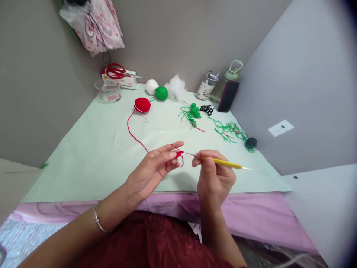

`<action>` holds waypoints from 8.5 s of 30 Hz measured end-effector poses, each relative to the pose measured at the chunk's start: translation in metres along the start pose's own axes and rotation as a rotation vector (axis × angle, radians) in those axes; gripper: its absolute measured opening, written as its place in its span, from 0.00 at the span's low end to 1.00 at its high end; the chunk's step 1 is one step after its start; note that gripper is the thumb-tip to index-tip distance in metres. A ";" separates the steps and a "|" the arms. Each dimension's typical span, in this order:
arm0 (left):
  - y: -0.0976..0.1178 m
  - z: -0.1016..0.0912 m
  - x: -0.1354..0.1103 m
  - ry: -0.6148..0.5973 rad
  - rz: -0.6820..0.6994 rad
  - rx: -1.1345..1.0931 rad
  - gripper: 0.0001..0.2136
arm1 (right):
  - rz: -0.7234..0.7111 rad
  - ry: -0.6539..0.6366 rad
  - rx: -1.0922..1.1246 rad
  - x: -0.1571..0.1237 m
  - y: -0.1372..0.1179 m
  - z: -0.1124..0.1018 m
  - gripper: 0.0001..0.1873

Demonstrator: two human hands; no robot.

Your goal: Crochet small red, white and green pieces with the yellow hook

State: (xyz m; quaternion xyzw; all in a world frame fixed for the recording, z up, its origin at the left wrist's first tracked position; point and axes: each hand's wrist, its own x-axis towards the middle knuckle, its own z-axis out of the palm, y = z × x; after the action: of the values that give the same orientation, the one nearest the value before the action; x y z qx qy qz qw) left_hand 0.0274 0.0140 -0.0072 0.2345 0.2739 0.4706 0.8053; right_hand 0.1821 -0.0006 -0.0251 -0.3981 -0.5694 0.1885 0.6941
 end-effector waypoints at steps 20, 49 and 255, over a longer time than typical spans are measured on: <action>0.003 0.001 -0.005 0.026 0.161 0.211 0.17 | 0.182 -0.104 0.196 0.004 -0.007 -0.006 0.08; -0.005 0.006 -0.002 0.073 0.120 0.167 0.19 | -0.364 -0.144 -0.398 -0.016 0.002 -0.001 0.22; -0.002 0.001 0.000 0.018 0.007 0.046 0.18 | 0.053 -0.101 0.039 0.000 -0.001 -0.008 0.10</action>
State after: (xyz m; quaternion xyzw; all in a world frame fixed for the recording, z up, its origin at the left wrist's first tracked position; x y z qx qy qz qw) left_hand 0.0288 0.0132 -0.0077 0.2499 0.2911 0.4692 0.7954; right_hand 0.1897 -0.0045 -0.0246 -0.3896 -0.5891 0.2376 0.6669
